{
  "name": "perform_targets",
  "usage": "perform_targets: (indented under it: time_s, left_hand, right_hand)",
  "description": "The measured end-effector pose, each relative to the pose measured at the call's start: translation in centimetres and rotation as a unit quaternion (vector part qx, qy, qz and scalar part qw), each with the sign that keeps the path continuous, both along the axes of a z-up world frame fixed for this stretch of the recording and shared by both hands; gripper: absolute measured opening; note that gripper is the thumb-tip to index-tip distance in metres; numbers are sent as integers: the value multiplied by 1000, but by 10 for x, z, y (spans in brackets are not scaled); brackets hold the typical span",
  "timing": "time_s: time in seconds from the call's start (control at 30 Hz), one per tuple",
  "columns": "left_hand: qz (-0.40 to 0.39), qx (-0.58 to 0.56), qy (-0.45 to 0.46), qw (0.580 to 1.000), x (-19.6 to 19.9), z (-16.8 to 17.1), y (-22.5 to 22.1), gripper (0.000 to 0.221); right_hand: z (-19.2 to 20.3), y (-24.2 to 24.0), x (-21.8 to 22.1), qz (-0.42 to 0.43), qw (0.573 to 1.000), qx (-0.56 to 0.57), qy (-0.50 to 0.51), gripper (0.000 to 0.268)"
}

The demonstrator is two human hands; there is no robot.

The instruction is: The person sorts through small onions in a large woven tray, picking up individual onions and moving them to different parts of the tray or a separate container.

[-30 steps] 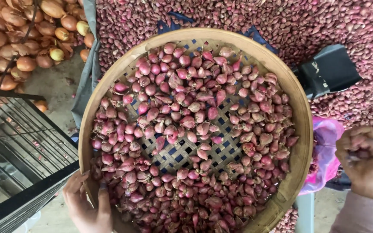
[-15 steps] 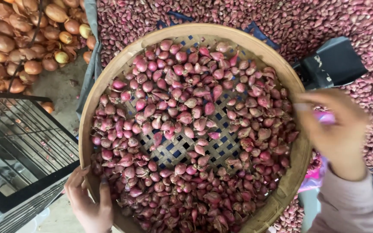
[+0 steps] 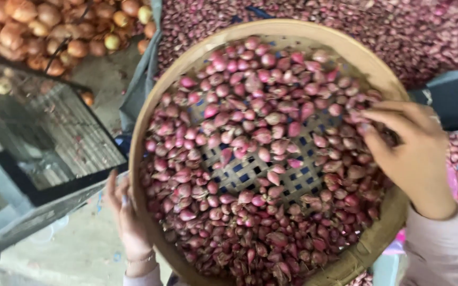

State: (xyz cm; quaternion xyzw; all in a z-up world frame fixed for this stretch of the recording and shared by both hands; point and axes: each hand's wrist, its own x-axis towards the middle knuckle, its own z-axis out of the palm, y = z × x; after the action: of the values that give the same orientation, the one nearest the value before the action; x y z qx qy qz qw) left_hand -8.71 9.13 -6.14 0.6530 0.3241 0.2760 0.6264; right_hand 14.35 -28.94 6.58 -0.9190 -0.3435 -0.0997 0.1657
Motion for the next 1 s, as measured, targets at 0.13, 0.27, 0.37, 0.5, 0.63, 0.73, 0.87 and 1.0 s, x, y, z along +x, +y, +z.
perform_targets:
  time_s: [0.13,0.27,0.37,0.5,0.63,0.73,0.87,1.0]
  left_hand:
    - [-42,-65,4,997,0,-12,4,55]
    - [-89,23,20,996,0,-16,3,53]
    - [-65,-21,18,997,5,1,-6,49]
    - [-64,-46,-33,996,4,11,-10,44]
    - [-61,-100,-80,990,5,-2,-9,38]
    - [-62,-104,-102,987,-2,-14,-9,37]
    - [-70,-112,-131,982,2,-18,-11,44]
    - [-79,-48,-108,990,1,-15,-11,36]
  right_hand:
    - [4,42,2,67,997,-14,17,22]
    - [-13,129,6,252,964,-46,75,48]
    - [-20,205,-21,329,939,-77,65,43]
    - [-56,238,-104,406,902,-104,103,51]
    - [-90,209,-123,430,901,-51,-27,40]
    - [-100,168,-99,384,919,-76,-46,36]
    - [-103,117,-50,329,943,-32,-41,28]
    - [-67,81,-28,277,960,-38,18,16]
